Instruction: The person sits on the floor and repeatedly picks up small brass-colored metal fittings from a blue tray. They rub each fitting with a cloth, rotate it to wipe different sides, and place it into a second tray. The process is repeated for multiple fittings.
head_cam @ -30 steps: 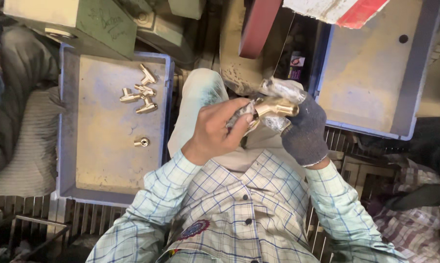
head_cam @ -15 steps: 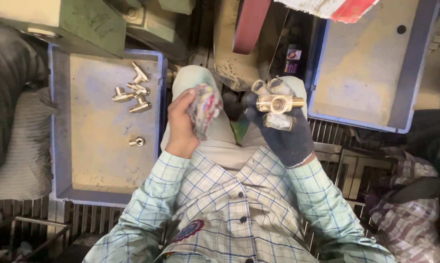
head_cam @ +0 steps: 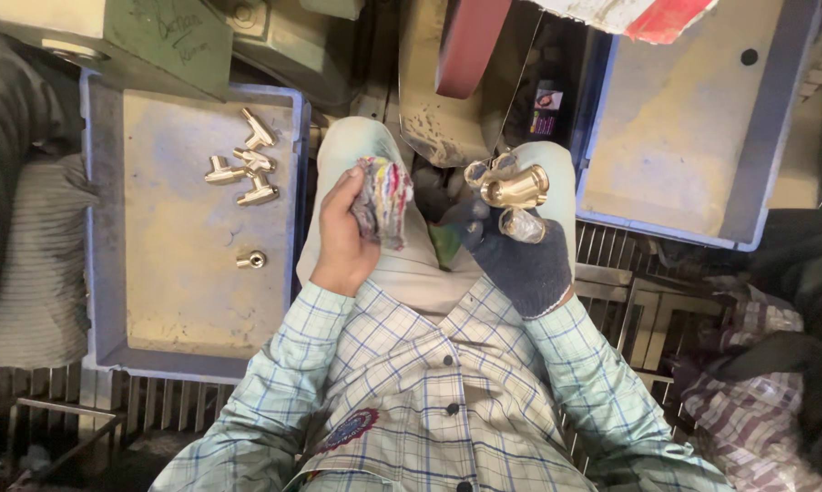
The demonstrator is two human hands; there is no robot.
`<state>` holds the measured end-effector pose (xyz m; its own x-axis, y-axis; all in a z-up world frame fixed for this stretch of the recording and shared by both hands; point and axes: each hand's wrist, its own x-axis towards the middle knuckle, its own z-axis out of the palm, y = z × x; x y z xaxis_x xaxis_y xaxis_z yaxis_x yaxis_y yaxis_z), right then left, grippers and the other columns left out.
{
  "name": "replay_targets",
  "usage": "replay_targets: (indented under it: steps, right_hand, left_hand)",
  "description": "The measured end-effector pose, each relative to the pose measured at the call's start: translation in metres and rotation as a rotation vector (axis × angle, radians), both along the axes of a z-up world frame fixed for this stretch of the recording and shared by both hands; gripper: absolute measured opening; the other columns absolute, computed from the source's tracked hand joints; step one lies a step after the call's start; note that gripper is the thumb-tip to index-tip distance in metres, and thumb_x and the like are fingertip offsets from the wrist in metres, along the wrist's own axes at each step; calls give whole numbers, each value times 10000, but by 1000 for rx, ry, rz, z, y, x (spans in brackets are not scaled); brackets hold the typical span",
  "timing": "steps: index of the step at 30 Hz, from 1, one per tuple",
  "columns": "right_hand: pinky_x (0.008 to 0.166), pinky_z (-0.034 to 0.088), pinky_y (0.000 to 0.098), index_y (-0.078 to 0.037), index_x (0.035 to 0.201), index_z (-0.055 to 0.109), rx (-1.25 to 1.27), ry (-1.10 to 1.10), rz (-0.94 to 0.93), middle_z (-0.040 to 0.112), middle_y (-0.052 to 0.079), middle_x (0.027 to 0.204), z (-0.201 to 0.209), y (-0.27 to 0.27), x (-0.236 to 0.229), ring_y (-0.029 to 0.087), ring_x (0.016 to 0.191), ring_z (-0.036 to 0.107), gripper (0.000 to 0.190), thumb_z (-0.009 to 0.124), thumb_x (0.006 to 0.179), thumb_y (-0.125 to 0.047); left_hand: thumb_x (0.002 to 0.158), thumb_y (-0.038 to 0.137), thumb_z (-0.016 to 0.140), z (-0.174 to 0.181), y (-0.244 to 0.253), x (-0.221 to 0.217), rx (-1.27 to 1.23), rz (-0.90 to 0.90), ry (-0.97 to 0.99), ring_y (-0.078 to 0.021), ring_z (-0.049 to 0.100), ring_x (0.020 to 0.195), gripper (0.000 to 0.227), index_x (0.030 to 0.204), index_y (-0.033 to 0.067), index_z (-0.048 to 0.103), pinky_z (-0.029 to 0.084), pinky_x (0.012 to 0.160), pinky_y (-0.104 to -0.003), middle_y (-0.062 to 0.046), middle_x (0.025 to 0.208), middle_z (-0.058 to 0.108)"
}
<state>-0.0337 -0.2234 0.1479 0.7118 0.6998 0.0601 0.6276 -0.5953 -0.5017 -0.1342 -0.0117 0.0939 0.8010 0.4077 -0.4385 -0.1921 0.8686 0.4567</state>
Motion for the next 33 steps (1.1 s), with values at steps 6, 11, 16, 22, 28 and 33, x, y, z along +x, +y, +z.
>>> replay_targets:
  steps: [6, 11, 16, 22, 28, 33]
  right_hand:
    - [813, 613, 291, -53, 1262, 608, 480, 706, -173, 728, 50, 1063, 5, -1, -1, 144, 943, 716, 389, 720, 890, -60]
    - [938, 560, 333, 30, 1298, 504, 488, 247, -29, 678, 135, 1184, 24, 0, 10, 222, 1093, 685, 472, 744, 894, 1]
    - [962, 593, 360, -16, 1231, 624, 538, 167, -135, 707, 120, 1184, 25, -3, 12, 242, 1109, 725, 271, 707, 978, 30]
    - [913, 582, 390, 18, 1161, 686, 470, -163, -98, 724, 178, 1123, 17, -6, 13, 303, 1051, 737, 286, 684, 889, 106]
    - [919, 588, 377, 29, 1190, 681, 527, -48, -144, 736, 172, 1113, 10, -3, 4, 299, 1033, 750, 335, 637, 871, 122]
    - [940, 581, 368, 9, 1197, 680, 554, 54, -202, 733, 156, 1126, 6, -1, 2, 291, 1054, 741, 344, 618, 882, 130]
  left_hand:
    - [991, 52, 627, 18, -12, 4, 282, -94, -16, -161, 675, 980, 288, 1276, 34, 588, 549, 890, -312, -86, 1099, 694]
    - [932, -57, 637, 29, -15, 0, 404, -258, -78, -167, 696, 957, 351, 1269, 30, 590, 559, 862, -307, -114, 1084, 701]
    - [1017, 29, 635, 26, -23, -3, 297, -408, -105, -203, 731, 870, 101, 1096, -33, 627, 604, 798, -350, -158, 1061, 731]
    - [1015, 152, 614, 46, -36, 0, 315, -543, 1, -168, 718, 786, 194, 1122, -5, 655, 596, 699, -322, -109, 964, 714]
    - [1054, 170, 621, 37, -47, 4, 351, -523, -22, -149, 692, 837, 241, 1178, -31, 670, 568, 750, -299, -98, 966, 712]
    - [1027, 148, 609, 24, -42, 9, 142, -364, 45, -220, 709, 758, 200, 1109, -25, 665, 599, 696, -363, -131, 888, 709]
